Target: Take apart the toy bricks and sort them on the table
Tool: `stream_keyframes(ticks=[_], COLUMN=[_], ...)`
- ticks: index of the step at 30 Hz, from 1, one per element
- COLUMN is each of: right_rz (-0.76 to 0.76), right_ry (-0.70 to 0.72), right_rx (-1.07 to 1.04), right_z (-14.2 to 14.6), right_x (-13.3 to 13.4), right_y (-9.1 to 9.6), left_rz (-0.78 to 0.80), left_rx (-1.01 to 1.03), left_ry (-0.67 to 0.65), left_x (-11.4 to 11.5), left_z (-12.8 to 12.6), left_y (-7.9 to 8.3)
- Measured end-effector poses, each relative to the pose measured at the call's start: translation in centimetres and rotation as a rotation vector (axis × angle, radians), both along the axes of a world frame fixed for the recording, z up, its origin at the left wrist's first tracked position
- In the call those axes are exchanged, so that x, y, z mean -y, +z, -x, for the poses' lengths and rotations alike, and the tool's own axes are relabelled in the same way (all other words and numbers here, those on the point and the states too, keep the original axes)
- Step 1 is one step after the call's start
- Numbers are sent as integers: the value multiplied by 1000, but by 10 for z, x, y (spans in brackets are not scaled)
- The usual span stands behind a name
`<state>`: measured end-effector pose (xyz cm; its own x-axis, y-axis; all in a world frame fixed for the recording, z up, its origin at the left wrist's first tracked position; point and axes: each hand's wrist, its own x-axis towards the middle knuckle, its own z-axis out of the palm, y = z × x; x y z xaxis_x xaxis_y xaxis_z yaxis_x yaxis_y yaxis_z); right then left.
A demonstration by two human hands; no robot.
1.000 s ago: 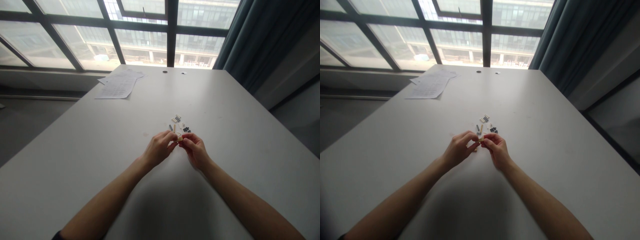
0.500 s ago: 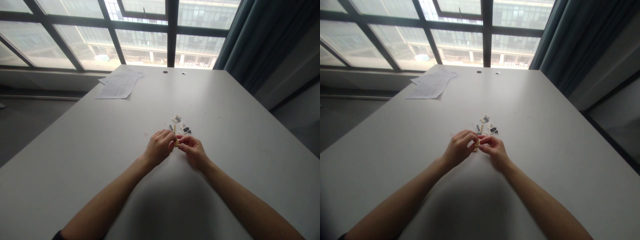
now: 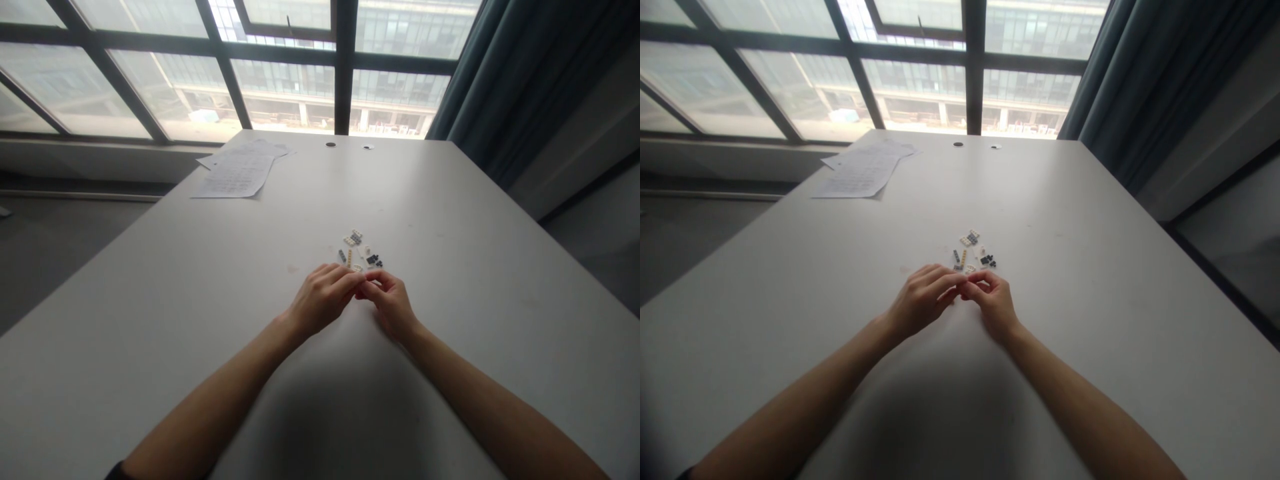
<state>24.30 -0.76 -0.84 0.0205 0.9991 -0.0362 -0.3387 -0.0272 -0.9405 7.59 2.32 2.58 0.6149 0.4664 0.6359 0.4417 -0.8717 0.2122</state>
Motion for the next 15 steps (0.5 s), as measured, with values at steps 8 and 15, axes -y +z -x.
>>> stream_keyframes(ticks=[8, 15], right_rz=[-36, -48], right_ry=[-12, -29], right_rx=[-59, -85], right_z=[0, 0], right_x=[-1, -2], right_y=[-2, -3], left_rz=[-67, -96], left_rx=[20, 18], left_ry=[119, 194], left_x=[-3, -3], left_z=[2, 4], left_y=[1, -1])
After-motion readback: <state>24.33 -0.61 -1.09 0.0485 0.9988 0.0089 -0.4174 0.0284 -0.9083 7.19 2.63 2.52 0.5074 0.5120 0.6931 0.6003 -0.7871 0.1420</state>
